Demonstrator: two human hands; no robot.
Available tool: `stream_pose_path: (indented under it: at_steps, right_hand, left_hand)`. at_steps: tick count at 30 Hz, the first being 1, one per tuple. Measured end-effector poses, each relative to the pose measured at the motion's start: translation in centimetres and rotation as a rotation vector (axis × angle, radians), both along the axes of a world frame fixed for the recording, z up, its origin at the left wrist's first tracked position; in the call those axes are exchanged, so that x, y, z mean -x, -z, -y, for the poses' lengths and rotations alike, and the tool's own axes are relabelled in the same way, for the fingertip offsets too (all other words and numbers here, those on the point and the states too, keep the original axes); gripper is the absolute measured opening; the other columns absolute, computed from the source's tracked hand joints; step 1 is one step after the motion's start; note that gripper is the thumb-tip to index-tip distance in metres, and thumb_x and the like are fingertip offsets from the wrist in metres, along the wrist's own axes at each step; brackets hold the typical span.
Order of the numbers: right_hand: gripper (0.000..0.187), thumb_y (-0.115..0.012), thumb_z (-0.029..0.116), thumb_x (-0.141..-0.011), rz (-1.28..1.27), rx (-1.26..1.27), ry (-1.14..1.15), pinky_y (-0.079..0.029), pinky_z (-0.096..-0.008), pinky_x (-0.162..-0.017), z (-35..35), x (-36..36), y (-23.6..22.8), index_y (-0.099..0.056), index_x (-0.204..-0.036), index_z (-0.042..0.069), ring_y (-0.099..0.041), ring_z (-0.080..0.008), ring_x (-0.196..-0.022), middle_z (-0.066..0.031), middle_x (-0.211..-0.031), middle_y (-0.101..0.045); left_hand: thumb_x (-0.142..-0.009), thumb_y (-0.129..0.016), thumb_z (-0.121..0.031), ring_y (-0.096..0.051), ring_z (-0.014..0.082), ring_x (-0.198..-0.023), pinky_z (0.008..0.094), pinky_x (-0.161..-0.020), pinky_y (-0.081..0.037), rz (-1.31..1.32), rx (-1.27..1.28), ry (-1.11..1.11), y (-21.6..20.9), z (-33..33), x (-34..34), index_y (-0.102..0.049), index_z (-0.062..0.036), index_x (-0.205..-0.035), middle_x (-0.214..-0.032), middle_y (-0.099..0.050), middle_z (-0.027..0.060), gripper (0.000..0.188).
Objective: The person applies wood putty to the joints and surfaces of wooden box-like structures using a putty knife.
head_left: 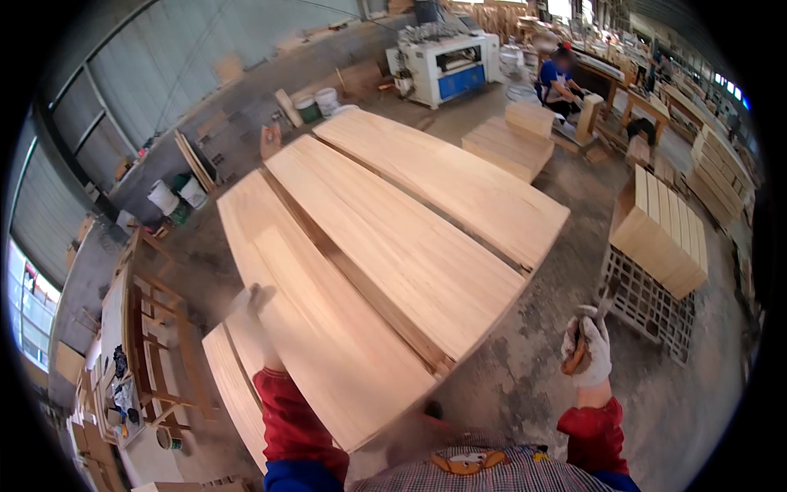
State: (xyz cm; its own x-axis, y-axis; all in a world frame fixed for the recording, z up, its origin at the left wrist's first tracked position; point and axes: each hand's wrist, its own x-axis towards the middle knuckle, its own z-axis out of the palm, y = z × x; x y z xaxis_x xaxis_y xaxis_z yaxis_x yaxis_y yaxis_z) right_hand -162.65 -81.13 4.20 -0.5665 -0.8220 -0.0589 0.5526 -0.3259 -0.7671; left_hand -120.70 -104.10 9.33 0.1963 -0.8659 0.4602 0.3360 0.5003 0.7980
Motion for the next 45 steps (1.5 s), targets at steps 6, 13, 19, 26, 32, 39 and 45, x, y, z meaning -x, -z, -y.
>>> stream_pose_path:
  at_steps: [6, 13, 19, 26, 32, 39, 45]
  right_hand:
    - [0.022, -0.053, 0.013, -0.091, 0.002, -0.045, 0.001, -0.041, -0.0275, -0.045, -0.2, -1.1, -0.6, -0.055, -0.111, 0.004, -0.051, -0.0161, -0.053, -0.0076, -0.083, -0.058]
    - [0.023, -0.055, 0.015, -0.091, 0.002, -0.015, 0.027, -0.043, -0.0270, -0.046, -2.9, -0.5, 0.6, -0.056, -0.111, 0.004, -0.053, -0.0156, -0.055, -0.0074, -0.083, -0.058]
    - [0.025, -0.057, 0.017, -0.091, 0.030, -0.028, 0.054, -0.044, -0.0271, -0.046, -4.0, -0.8, 0.9, -0.057, -0.112, 0.003, -0.054, -0.0156, -0.056, -0.0065, -0.082, -0.058]
    - [0.026, -0.050, 0.020, -0.095, -0.002, -0.018, -0.031, -0.042, -0.0286, -0.044, -4.1, -0.5, 2.3, -0.054, -0.116, 0.006, -0.051, -0.0161, -0.056, -0.0068, -0.085, -0.058]
    - [0.025, -0.051, 0.024, -0.095, 0.060, -0.052, -0.127, -0.041, -0.0259, -0.044, -3.6, 0.3, 2.0, -0.055, -0.114, 0.008, -0.051, -0.0151, -0.057, -0.0045, -0.084, -0.058]
    - [0.034, -0.043, 0.026, -0.099, -0.076, 0.058, -0.349, -0.050, -0.0294, -0.050, -0.3, 2.6, 0.6, -0.047, -0.127, 0.007, -0.056, -0.0160, -0.066, -0.0065, -0.097, -0.060]
    - [0.036, -0.048, 0.030, -0.097, -0.125, -0.155, -0.065, -0.044, -0.0272, -0.042, 3.0, 2.5, -0.6, -0.047, -0.127, 0.012, -0.052, -0.0124, -0.056, -0.0009, -0.086, -0.058]
  left_hand:
    - [-0.096, -0.041, -0.026, -0.059, 0.0290, -0.102, 0.0436, -0.088, -0.052, -0.139, -0.157, 0.051, 4.0, 2.9, -4.3, -0.050, -0.0047, -0.120, -0.118, -0.055, 0.0117, 0.034]
    - [-0.093, -0.045, -0.033, -0.059, 0.0286, -0.100, 0.0424, -0.086, -0.052, -0.255, -0.333, -0.017, 1.7, 3.2, -3.0, -0.053, -0.0042, -0.116, -0.112, -0.058, 0.0131, 0.037]
    - [-0.095, -0.034, -0.029, -0.059, 0.0327, -0.107, 0.0502, -0.088, -0.053, -0.191, -0.422, -0.082, 0.9, 4.1, -2.9, -0.053, -0.0088, -0.124, -0.120, -0.057, 0.0130, 0.040]
    - [-0.091, -0.048, -0.030, -0.060, 0.0306, -0.099, 0.0408, -0.085, -0.052, -0.383, -0.328, 0.107, 0.4, 3.6, -3.1, -0.056, 0.0004, -0.112, -0.106, -0.062, 0.0199, 0.037]
    - [-0.085, -0.056, -0.021, -0.061, 0.0278, -0.095, 0.0391, -0.084, -0.052, -0.341, -0.195, 0.110, 0.5, 3.4, 0.0, -0.060, -0.0027, -0.104, -0.101, -0.064, 0.0156, 0.027]
    - [-0.079, -0.063, -0.019, -0.061, 0.0221, -0.088, 0.0370, -0.080, -0.052, -0.554, -0.442, 0.326, -2.1, 1.9, 0.9, -0.062, -0.0095, -0.094, -0.092, -0.064, 0.0058, 0.017]
    - [-0.079, -0.062, -0.018, -0.061, 0.0217, -0.091, 0.0378, -0.080, -0.053, -0.591, -0.313, 0.356, -2.2, 1.7, 3.3, -0.055, -0.0082, -0.107, -0.097, -0.061, 0.0068, 0.031]
